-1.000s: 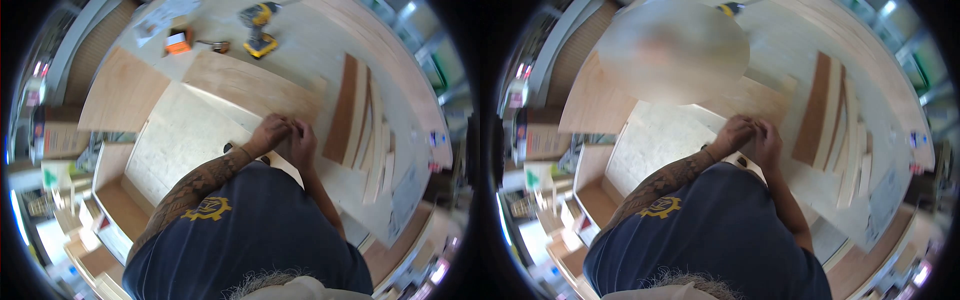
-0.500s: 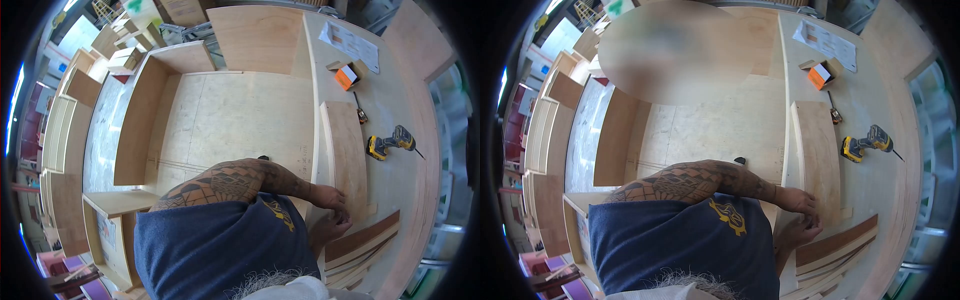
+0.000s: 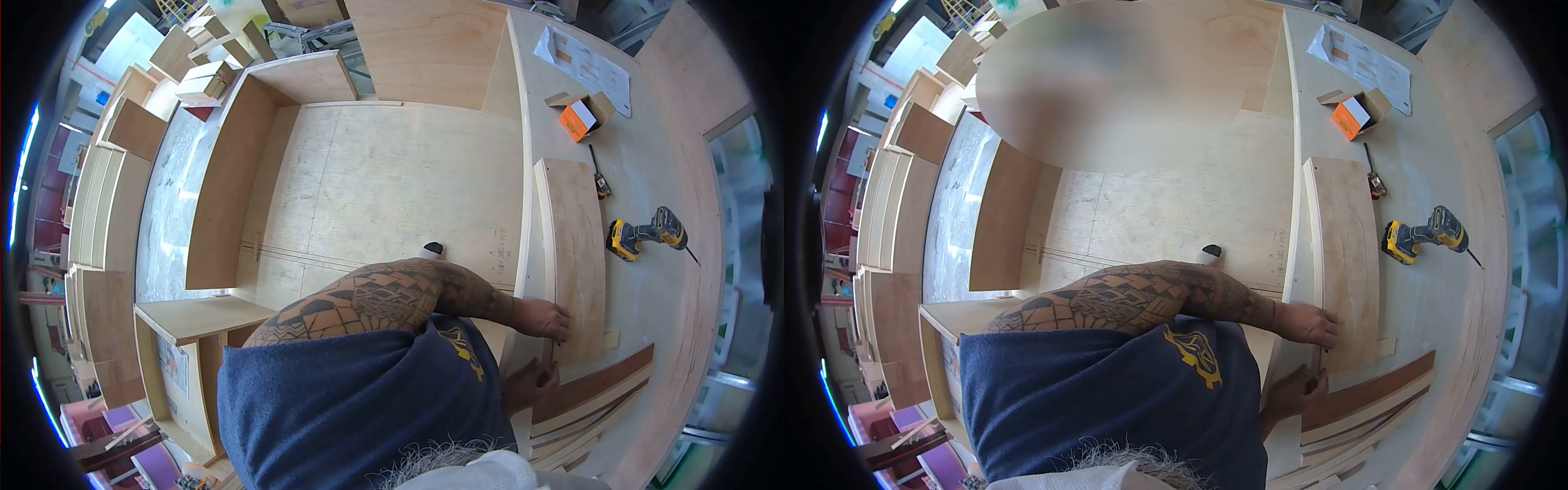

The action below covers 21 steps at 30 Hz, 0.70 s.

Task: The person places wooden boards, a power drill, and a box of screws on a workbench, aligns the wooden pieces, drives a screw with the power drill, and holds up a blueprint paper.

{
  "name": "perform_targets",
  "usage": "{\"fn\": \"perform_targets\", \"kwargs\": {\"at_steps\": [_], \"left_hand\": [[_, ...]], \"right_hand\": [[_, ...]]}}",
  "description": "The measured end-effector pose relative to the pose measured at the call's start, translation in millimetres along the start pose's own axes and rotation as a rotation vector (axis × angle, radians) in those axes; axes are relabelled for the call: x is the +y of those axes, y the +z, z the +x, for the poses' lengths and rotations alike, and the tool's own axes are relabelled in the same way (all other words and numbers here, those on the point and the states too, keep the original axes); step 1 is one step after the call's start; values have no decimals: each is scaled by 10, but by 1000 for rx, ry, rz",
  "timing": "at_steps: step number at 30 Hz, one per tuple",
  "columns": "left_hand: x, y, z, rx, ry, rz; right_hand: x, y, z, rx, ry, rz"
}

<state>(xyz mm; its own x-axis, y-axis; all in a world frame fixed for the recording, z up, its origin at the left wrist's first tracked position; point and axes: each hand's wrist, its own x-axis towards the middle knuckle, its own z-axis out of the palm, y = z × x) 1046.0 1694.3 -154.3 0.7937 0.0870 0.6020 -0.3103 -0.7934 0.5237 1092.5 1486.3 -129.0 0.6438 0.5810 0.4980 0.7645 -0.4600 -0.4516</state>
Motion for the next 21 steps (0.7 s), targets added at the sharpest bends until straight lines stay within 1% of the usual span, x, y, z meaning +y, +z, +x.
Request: {"fn": "perform_targets", "kwargs": {"at_steps": [2, 5, 9, 11, 13, 16, 18, 21], "left_hand": [[-13, 41, -19, 17, 8, 23], [18, -10, 6, 0, 1, -8], [26, -36, 7, -3, -15, -26], [34, -47, 10, 0, -11, -41], [45, -77, 17, -23, -28, -80], [57, -33, 23, 27, -23, -10], [53, -13, 18, 26, -38, -30], [63, 13, 11, 32, -47, -30]], "right_hand": [[132, 81, -138, -105, 308, 273], [154, 139, -93, -39, 307, 226], [327, 218, -115, -80, 364, 191], [347, 238, -131, -88, 498, 269], [310, 238, -134, -57, 479, 268], [271, 278, -132, -25, 457, 243], [224, 272, -119, -18, 454, 209], [154, 288, -101, 13, 497, 209]]}}
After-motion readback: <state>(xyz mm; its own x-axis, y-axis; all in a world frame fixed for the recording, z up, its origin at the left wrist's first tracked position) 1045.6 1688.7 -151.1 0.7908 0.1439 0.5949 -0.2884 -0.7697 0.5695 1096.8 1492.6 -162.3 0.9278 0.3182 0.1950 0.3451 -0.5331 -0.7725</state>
